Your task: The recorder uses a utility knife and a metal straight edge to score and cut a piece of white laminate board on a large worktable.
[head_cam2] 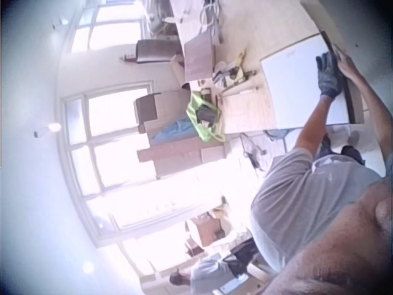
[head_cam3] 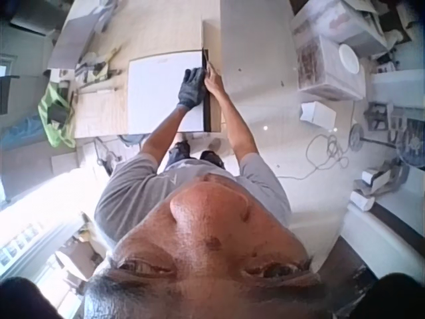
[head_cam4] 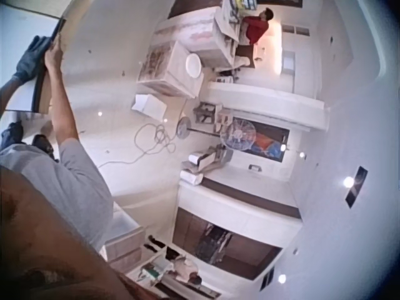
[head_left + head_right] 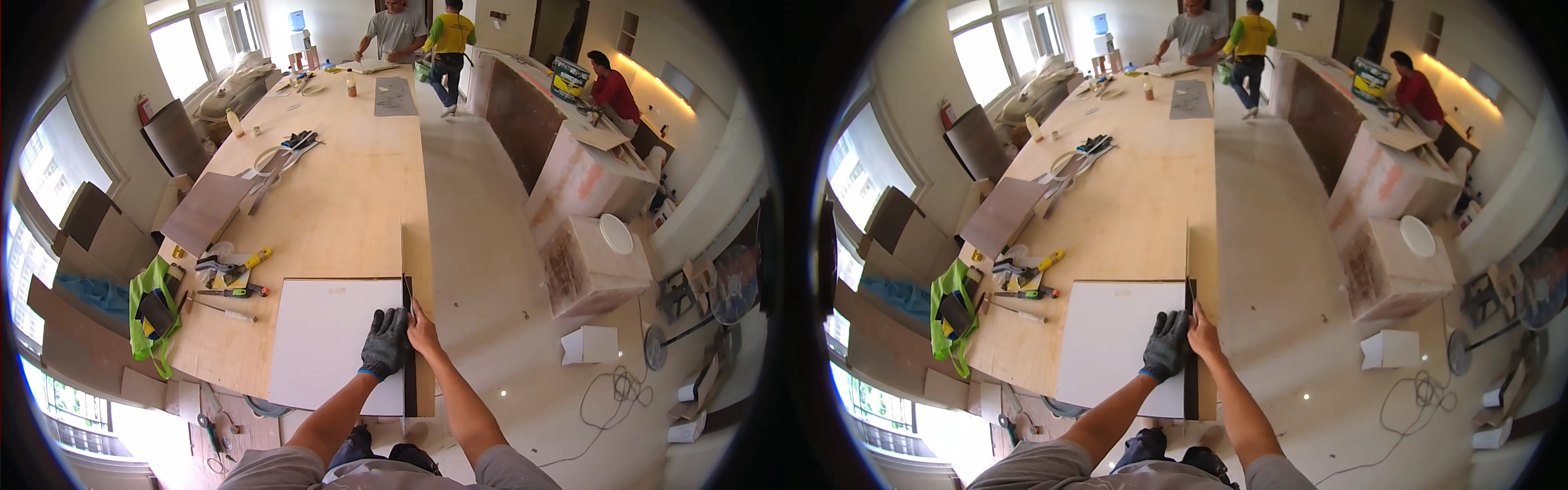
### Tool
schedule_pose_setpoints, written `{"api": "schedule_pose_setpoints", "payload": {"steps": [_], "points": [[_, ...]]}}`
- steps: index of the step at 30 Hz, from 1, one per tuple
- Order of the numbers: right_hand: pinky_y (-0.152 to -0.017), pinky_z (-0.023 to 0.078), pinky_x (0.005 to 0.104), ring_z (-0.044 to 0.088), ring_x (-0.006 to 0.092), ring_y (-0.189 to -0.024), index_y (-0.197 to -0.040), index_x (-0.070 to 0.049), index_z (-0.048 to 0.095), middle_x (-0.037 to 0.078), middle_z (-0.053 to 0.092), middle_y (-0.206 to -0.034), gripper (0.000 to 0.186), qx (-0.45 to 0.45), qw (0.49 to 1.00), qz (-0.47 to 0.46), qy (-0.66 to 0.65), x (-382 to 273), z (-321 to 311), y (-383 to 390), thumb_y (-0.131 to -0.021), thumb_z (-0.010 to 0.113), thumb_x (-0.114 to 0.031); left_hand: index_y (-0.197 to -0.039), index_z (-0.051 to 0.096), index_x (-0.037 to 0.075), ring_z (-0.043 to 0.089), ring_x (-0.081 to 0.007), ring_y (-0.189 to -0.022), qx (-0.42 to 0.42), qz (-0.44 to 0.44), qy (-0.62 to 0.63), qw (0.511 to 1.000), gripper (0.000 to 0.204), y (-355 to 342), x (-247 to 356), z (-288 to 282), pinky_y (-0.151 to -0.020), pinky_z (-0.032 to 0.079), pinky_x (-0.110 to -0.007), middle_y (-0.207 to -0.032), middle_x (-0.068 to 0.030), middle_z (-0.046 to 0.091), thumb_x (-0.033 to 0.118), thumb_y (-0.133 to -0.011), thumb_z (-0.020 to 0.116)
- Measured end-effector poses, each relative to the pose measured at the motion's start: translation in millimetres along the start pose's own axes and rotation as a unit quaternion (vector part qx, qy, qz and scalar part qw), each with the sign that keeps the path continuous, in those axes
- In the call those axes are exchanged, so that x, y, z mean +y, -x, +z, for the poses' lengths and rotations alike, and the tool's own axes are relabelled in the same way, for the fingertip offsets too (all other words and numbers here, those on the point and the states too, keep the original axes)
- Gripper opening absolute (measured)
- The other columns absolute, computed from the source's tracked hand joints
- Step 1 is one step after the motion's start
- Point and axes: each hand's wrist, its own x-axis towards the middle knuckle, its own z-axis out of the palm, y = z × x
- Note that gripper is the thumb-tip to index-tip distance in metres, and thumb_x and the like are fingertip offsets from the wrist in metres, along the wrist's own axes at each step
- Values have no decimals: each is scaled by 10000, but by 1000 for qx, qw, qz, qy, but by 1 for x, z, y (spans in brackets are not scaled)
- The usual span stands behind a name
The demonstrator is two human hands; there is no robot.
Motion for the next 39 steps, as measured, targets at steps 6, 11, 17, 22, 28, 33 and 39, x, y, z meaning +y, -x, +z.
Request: {"api": "schedule_pose_setpoints", "payload": {"steps": [6, 11, 17, 22, 28, 33, 39], "points": [[-907, 483, 494, 595, 478, -1031, -1473, -115, 331, 306, 619, -1124, 536, -12, 998, 55, 22, -13, 3, 0, -967, 469, -227, -1389, 399, -21, 389, -385, -1352, -4, 8, 18, 1000, 625, 7, 5, -8, -1166, 202, -506, -1417, -241, 449, 193, -829, 575], [-853, 489, 529, 601, 483, -993, -1497, -146, 290, 295, 628, -1107, 545, -47, 995, 83, 19, -37, -5, 8, -978, 441, -218, -1401, 383, -33, 391, -401, -1341, -6, 2, 7, 1000, 655, 18, 4, -10, -1163, 202, -509, -1410, -245, 451, 182, -816, 582], [-769, 502, 543, 613, 490, -907, -1498, -161, 296, 302, 631, -1067, 537, 18, 999, 51, -1, -31, 2, -1, -986, 445, -218, -1404, 385, -16, 421, -395, -1284, 34, 64, -10, 997, 679, 3, -2, -16, -1136, 221, -529, -1355, -223, 484, 198, -792, 589], [-742, 498, 530, 624, 481, -840, -1502, -195, 292, 299, 650, -933, 534, 51, 999, 9, 7, -18, -2, -11, -994, 446, -246, -1420, 369, -8, 394, -381, -1322, -7, 23, 14, 1000, 665, -14, 8, -13, -1151, 204, -523, -1388, -227, 462, 187, -816, 568], [-784, 494, 532, 630, 472, -856, -1506, -208, 286, 288, 656, -916, 527, 15, 999, 41, 22, -23, -6, -2, -998, 414, -259, -1454, 349, 31, 348, -370, -1364, -32, 19, 15, 999, 649, -6, 9, -9, -1172, 177, -509, -1437, -190, 426, 173, -854, 551], [-793, 501, 527, 632, 465, -862, -1501, -200, 295, 270, 662, -938, 524, 14, 997, 69, 22, -32, -5, 1, -995, 413, -266, -1459, 335, 33, 327, -353, -1371, -41, 10, 14, 999, 668, -3, 11, -14, -1180, 149, -498, -1439, -177, 416, 189, -850, 560], [-772, 503, 524, 635, 451, -831, -1489, -177, 319, 270, 663, -918, 519, 26, 998, 50, 15, -27, -3, -1, -988, 429, -252, -1435, 363, 26, 366, -354, -1322, -20, 40, 16, 999, 653, -5, 14, -16, -1164, 174, -503, -1399, -177, 446, 151, -824, 559]]}}
